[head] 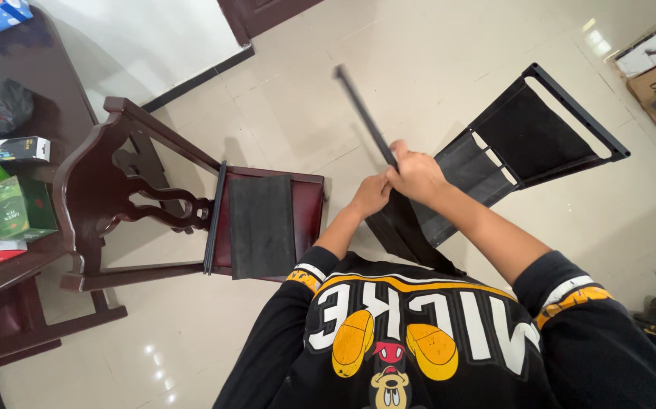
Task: The person disassembles a black plastic step stool by removing its legs and side panels. They place the removed parts on a nearby wooden chair and continue to take apart the remaining sections of the stool.
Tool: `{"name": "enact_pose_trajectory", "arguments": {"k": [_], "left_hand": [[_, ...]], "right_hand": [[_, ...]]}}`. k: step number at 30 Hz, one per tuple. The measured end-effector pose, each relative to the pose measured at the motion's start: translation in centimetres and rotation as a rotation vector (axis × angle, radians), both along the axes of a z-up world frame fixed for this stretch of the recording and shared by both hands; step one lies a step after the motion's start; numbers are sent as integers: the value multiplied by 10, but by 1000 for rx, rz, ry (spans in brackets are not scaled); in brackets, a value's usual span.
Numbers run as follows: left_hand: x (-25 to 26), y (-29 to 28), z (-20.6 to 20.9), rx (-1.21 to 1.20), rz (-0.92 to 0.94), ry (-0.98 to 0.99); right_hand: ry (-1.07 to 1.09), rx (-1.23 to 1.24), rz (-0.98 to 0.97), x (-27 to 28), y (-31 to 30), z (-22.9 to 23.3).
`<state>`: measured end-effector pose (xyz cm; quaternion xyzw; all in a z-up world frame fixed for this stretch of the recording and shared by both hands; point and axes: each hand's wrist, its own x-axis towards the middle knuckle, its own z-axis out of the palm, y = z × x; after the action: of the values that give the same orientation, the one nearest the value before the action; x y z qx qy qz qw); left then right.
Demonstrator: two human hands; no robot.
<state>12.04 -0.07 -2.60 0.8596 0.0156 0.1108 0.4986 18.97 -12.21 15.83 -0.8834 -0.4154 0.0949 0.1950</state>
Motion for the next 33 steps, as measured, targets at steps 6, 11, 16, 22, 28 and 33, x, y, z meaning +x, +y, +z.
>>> {"name": "enact_pose_trajectory", "arguments": {"k": [6,11,16,22,28,33], "left_hand": [[-8,-1,26,-13,24,-3],[-10,4,39,-29,22,9],[-8,3,40,-52,1,-19],[-17,6,52,-238,-58,60],[-21,20,103,-628,-53,-147],[-6,0,151,-809,-90,-143]], "right_hand": [[168,90,-210,-12,3,8],[-258,339,211,-19,-4,45],[-76,333,51,-1,-10,82],[818,670,-182,26,-36,55],[939,692,-290,5,-91,-3],[886,655,-309,-24,-114,-10]]}}
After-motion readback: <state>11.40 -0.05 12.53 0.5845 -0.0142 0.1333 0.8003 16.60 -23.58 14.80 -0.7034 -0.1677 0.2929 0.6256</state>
